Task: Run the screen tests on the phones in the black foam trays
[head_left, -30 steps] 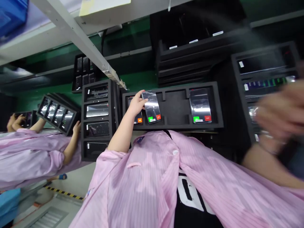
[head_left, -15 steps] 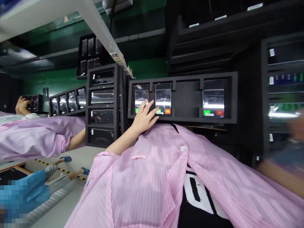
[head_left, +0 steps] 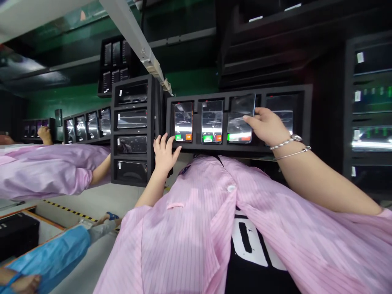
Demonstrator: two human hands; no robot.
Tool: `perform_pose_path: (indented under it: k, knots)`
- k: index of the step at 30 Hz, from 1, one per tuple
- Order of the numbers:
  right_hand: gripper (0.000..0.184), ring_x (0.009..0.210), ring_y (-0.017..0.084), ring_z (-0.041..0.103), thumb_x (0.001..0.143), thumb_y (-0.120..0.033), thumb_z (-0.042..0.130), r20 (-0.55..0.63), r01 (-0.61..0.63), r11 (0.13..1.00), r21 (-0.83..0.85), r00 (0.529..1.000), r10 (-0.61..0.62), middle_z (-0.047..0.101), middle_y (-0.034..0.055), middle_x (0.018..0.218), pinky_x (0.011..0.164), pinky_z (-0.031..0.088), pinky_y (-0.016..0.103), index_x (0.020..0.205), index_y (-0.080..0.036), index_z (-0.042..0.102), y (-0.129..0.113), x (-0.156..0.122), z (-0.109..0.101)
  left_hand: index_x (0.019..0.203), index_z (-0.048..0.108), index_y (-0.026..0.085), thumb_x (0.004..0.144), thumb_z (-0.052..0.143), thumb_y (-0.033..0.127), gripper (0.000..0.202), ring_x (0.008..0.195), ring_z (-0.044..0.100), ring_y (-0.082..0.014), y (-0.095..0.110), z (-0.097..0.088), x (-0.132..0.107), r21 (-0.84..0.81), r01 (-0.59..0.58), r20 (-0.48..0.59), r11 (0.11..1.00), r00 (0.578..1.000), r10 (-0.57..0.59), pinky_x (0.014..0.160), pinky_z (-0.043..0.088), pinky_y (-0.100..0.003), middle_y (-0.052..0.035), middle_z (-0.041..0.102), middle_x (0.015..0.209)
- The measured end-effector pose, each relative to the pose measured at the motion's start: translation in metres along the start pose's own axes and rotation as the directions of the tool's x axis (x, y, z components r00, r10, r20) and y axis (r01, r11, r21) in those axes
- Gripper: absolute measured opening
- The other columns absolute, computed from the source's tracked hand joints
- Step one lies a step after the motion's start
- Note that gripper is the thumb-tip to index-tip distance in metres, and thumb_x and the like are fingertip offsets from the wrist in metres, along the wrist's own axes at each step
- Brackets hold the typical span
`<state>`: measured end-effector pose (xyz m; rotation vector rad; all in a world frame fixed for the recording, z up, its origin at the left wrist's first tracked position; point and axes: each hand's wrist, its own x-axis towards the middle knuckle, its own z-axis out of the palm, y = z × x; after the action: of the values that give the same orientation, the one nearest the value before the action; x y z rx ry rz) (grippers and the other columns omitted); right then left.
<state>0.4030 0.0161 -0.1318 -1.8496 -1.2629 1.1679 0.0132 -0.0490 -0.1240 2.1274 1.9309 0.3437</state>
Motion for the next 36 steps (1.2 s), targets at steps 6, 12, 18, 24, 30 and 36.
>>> perform_pose_path:
  k: [6, 12, 18, 24, 30, 36]
  knots:
    - [0.044, 0.139, 0.037, 0.055, 0.104, -0.041, 0.056, 0.184, 0.699, 0.598, -0.392, 0.696, -0.694, 0.065, 0.0198, 0.14, 0.12, 0.044, 0.063, 0.137, -0.012, 0.06, 0.013, -0.057, 0.002, 0.142, 0.07, 0.024, 0.102, 0.057, 0.052, 0.05, 0.163, 0.029, -0.0412, -0.001, 0.004, 0.004, 0.089, -0.002, 0.032, 0.996, 0.999, -0.001, 0.134, 0.019, -0.066, -0.016, 0.048, 0.167]
    - [0.04, 0.145, 0.036, 0.052, 0.11, -0.034, 0.048, 0.337, 0.752, 0.458, -0.473, 0.636, -0.694, 0.068, 0.0176, 0.139, 0.124, 0.041, 0.065, 0.138, -0.009, 0.063, 0.036, -0.074, 0.019, 0.155, 0.055, 0.013, 0.101, 0.057, 0.054, 0.067, 0.159, 0.038, -0.0393, -0.011, 0.006, 0.009, 0.041, -0.051, -0.016, 0.998, 0.999, 0.052, 0.136, 0.022, -0.061, -0.0236, 0.048, 0.164]
    - [0.038, 0.142, 0.036, 0.054, 0.106, -0.04, 0.053, 0.057, 0.552, 0.588, -0.591, 0.756, -0.651, 0.07, 0.0162, 0.134, 0.126, 0.036, 0.066, 0.132, -0.015, 0.065, 0.067, -0.086, -0.021, 0.157, 0.046, 0.013, 0.1, 0.058, 0.053, 0.071, 0.164, 0.031, -0.0373, -0.009, 0.007, 0.016, -0.145, -0.069, -0.024, 0.987, 0.998, 0.066, 0.133, 0.032, -0.058, -0.0265, 0.033, 0.172]
    - [0.052, 0.146, 0.039, 0.05, 0.1, -0.051, 0.056, -0.132, 0.373, 0.739, -0.562, 0.841, -0.525, 0.064, 0.0208, 0.142, 0.129, 0.03, 0.067, 0.135, -0.013, 0.062, 0.091, -0.075, -0.054, 0.163, 0.036, 0.014, 0.094, 0.067, 0.058, 0.087, 0.165, 0.032, -0.0322, -0.013, 0.013, 0.033, -0.383, 0.126, 0.0, 0.915, 0.991, -0.137, 0.136, 0.028, -0.051, -0.0238, 0.033, 0.173]
    - [0.047, 0.123, 0.038, 0.065, 0.091, -0.052, 0.063, -0.384, -0.307, 0.952, 0.014, 0.877, 0.288, 0.071, 0.0186, 0.124, 0.112, 0.051, 0.06, 0.122, -0.017, 0.069, 0.092, -0.046, -0.066, 0.156, 0.05, 0.022, 0.094, 0.07, 0.044, 0.069, 0.159, 0.045, -0.0302, -0.015, -0.001, 0.054, -0.499, 0.34, 0.133, 0.797, 0.939, -0.316, 0.135, 0.031, -0.051, -0.0151, 0.051, 0.166]
    - [0.03, 0.111, 0.032, 0.068, 0.081, -0.044, 0.075, -0.542, -0.219, 0.937, 0.273, 0.769, 0.338, 0.075, 0.0072, 0.099, 0.112, 0.052, 0.05, 0.099, -0.02, 0.076, 0.084, -0.076, -0.083, 0.138, 0.071, 0.028, 0.1, 0.065, 0.04, 0.04, 0.144, 0.061, -0.027, 0.025, -0.048, 0.059, -0.486, 0.063, -0.073, 0.872, 0.991, -0.112, 0.133, 0.037, -0.053, -0.0073, 0.069, 0.148]
